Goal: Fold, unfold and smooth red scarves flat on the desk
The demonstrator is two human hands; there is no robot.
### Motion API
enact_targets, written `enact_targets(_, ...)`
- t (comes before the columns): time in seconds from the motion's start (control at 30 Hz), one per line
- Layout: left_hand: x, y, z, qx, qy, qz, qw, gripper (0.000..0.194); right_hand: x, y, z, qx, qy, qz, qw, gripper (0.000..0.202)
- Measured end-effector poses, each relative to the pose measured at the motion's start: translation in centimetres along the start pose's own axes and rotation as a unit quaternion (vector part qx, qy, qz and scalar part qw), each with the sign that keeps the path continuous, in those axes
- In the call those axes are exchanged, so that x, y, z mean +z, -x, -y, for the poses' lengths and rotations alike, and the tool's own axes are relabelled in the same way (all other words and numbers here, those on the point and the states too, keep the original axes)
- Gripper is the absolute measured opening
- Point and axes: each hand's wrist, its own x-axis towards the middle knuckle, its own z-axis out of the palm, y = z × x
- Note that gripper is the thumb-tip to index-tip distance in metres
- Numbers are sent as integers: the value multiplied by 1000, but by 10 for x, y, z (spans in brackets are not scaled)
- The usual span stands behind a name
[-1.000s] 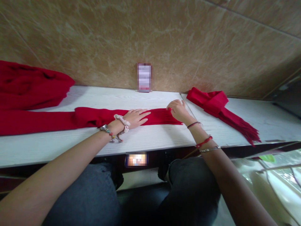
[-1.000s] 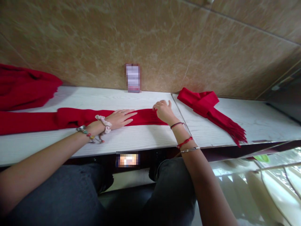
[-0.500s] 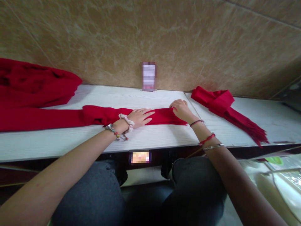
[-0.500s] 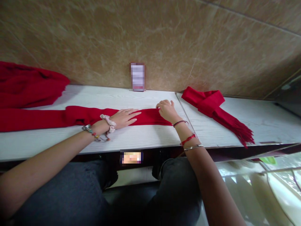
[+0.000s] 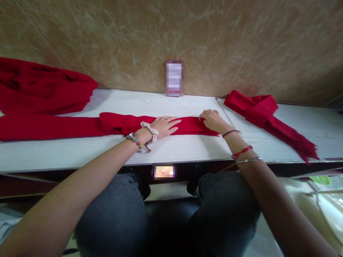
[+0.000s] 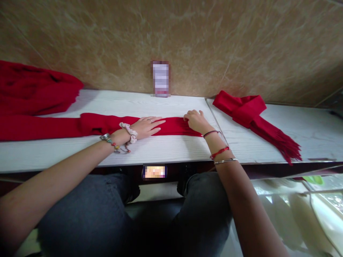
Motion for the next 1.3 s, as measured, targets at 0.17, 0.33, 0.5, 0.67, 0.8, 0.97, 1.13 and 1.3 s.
enact_targets(0.17,1,3,0,2,1,1,1000,48,1,10,-14,58,62,40,996,31)
enact_targets(0.33,4,2,3,16,2,-12,1000,48,-6,31,-38,147,76,-13,986,28)
enact_targets(0.5,7,-1,6,21,-4,-26,999,48,-8,16,-8,-9,-14,-1,1000,32)
enact_targets(0.67,8,1,6,26,-6,-34,999,47,-8,27,-12,26,69,81,994,28)
enact_targets(0.8,7,2,5,22,-7,-26,999,47,-16,49,-39,132,111,35,984,27)
enact_targets(0.97,5,1,4,18,-12,-27,999,46,-17,29,-9,3,6,-36,999,26)
enact_targets(1.13,6,4,2,15,-19,-26,999,47,-10,21,8,-32,49,62,996,23)
enact_targets(1.3,8,4,0,16,-20,-35,999,47,-10,50,-39,112,125,42,985,26)
